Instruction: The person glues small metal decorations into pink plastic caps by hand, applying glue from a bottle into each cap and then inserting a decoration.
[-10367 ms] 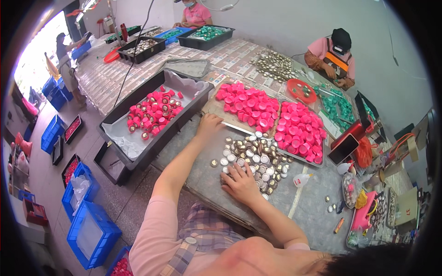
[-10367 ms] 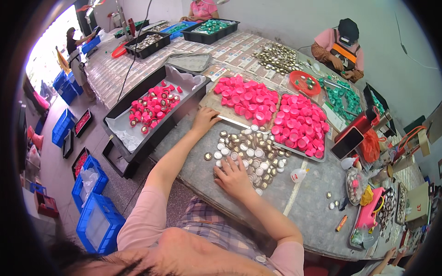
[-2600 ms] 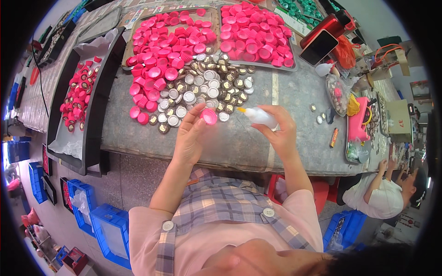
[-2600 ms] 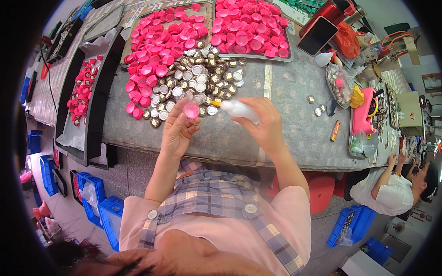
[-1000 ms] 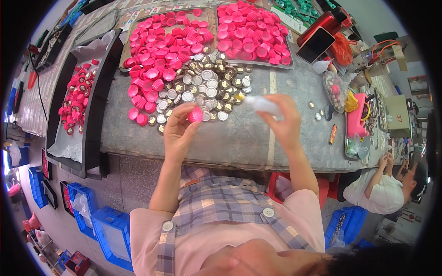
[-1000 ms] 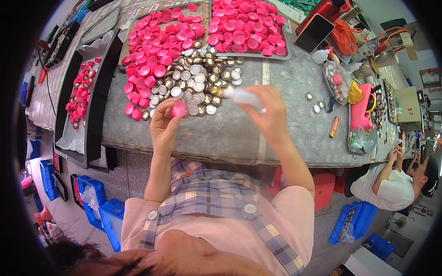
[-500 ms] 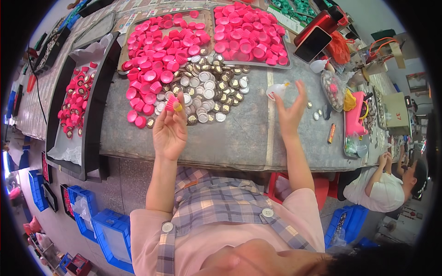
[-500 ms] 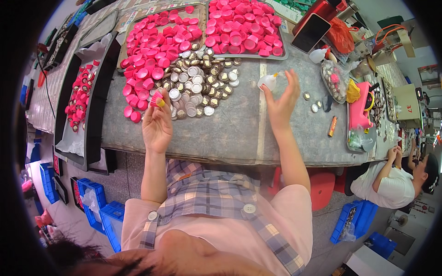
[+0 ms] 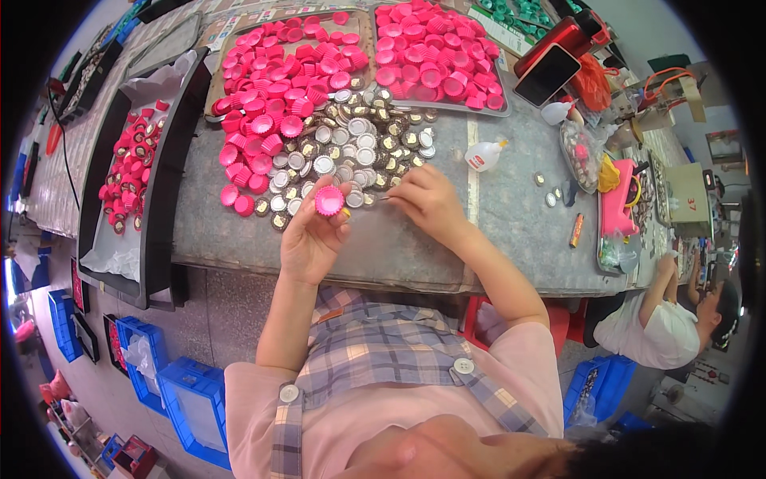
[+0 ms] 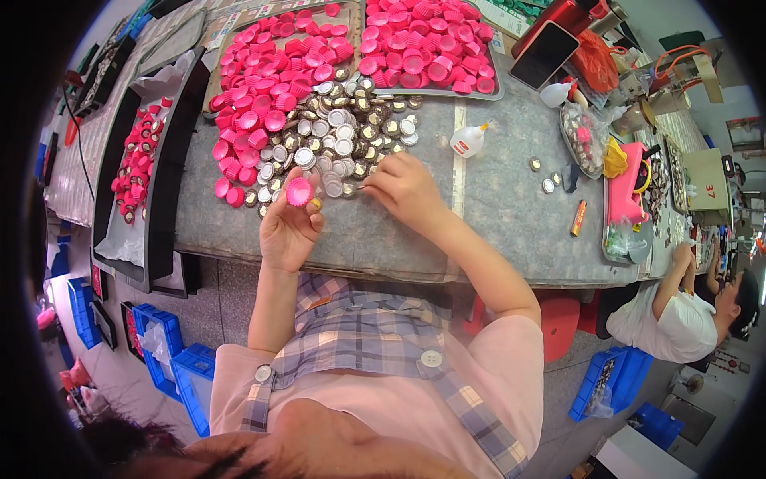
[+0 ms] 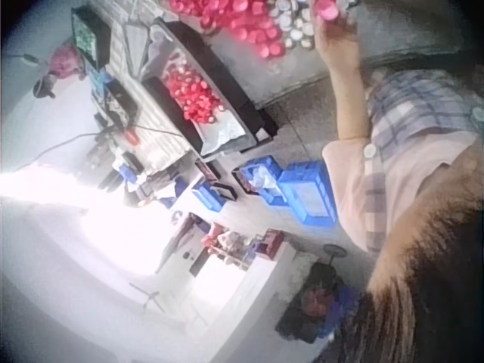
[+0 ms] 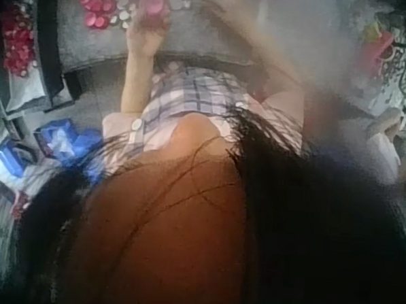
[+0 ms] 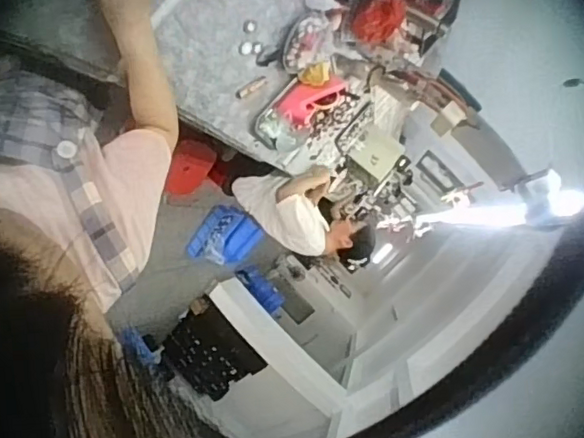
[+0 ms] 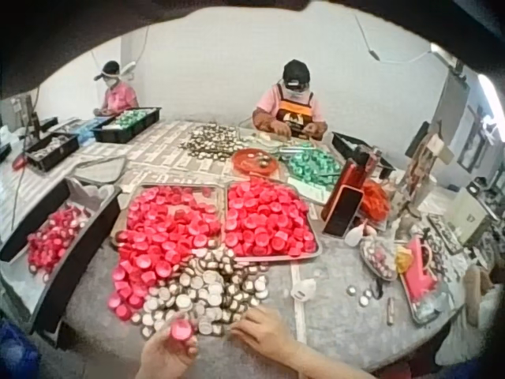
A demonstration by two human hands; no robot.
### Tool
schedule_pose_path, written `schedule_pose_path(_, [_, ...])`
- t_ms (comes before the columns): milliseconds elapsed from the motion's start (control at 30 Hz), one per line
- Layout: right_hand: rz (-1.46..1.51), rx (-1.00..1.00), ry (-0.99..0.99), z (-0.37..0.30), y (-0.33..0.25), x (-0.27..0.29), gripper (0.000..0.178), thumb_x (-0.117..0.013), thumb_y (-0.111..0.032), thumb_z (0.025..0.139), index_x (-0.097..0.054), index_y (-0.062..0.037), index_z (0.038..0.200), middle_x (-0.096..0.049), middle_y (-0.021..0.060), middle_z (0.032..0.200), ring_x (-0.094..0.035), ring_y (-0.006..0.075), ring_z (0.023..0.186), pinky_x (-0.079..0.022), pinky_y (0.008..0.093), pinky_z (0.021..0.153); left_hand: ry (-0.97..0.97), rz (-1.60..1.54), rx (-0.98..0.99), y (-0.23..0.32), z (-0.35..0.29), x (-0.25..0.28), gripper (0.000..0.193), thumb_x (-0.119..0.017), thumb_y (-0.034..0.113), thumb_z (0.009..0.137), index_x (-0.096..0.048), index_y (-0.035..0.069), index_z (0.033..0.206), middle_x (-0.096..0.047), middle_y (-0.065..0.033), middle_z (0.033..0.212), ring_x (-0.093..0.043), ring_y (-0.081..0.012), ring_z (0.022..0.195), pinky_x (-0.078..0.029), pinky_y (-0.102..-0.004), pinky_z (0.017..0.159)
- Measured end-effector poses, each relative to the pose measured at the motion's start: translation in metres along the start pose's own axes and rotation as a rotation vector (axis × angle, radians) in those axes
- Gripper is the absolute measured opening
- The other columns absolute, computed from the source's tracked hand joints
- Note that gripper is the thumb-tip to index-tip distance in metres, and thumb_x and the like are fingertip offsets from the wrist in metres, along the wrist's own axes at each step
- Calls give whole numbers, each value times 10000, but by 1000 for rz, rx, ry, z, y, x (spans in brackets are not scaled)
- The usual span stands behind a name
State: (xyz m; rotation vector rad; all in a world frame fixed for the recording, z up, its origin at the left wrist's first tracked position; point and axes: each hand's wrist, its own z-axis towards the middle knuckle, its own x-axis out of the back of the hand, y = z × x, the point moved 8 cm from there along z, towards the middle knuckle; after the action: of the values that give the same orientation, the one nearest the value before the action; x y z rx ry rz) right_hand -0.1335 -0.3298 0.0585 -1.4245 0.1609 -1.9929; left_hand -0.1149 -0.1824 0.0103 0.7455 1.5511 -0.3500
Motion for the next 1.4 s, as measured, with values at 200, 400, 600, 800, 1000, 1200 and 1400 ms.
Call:
schedule_pose_path(200, [39,-372,-101,-29,31,7,192,-676,-158,671,-577,-72,811,-514,54,731,-490,221,728,-393,314,651,21,107,-28,-3,2,-1,432,-486,163,838,-372,48,1239,-479,-150,1168,-574,-179,809,-491,-295,699])
schedule_pose_path(400, [59,-493,57,-48,19,22,243,-689,-176,656,-558,-62,826,-501,61,733,-483,217,734,-382,333,674,47,120,21,-15,6,0,417,-489,160,844,-375,41,1228,-490,-149,1148,-571,-173,805,-494,-285,698])
schedule_pose_path(600, [-90,-453,97,-54,6,12,322,-715,-209,620,-562,-67,865,-497,48,747,-468,212,745,-367,325,689,85,238,38,-24,4,5,400,-480,175,855,-371,55,1221,-488,-124,1153,-566,-167,800,-473,-283,689])
schedule_pose_path(800, [-96,-450,118,-56,7,14,307,-712,-203,624,-582,-69,869,-481,44,726,-463,211,732,-361,322,681,119,283,32,-26,3,7,402,-491,180,853,-374,52,1216,-498,-136,1133,-571,-177,807,-490,-287,695])
schedule_pose_path(1000, [66,-449,188,-44,-7,31,293,-706,-222,631,-601,-96,874,-488,39,767,-456,215,772,-349,322,697,131,330,28,-31,2,7,385,-492,168,857,-387,50,1209,-504,-140,1133,-574,-180,826,-501,-284,711])
schedule_pose_path(1200, [164,-317,213,-19,-40,43,297,-705,-216,639,-613,-108,900,-506,38,807,-458,219,796,-350,320,706,115,453,-29,-33,2,-2,311,-467,136,872,-438,46,1168,-522,-119,1126,-566,-165,912,-497,-276,744])
schedule_pose_path(1400, [58,-243,204,-13,-47,37,296,-689,-215,658,-603,-102,918,-506,30,819,-452,215,787,-341,324,690,76,559,-46,-32,0,-11,280,-480,117,868,-473,42,1138,-531,-37,1095,-520,-70,890,-429,-228,769])
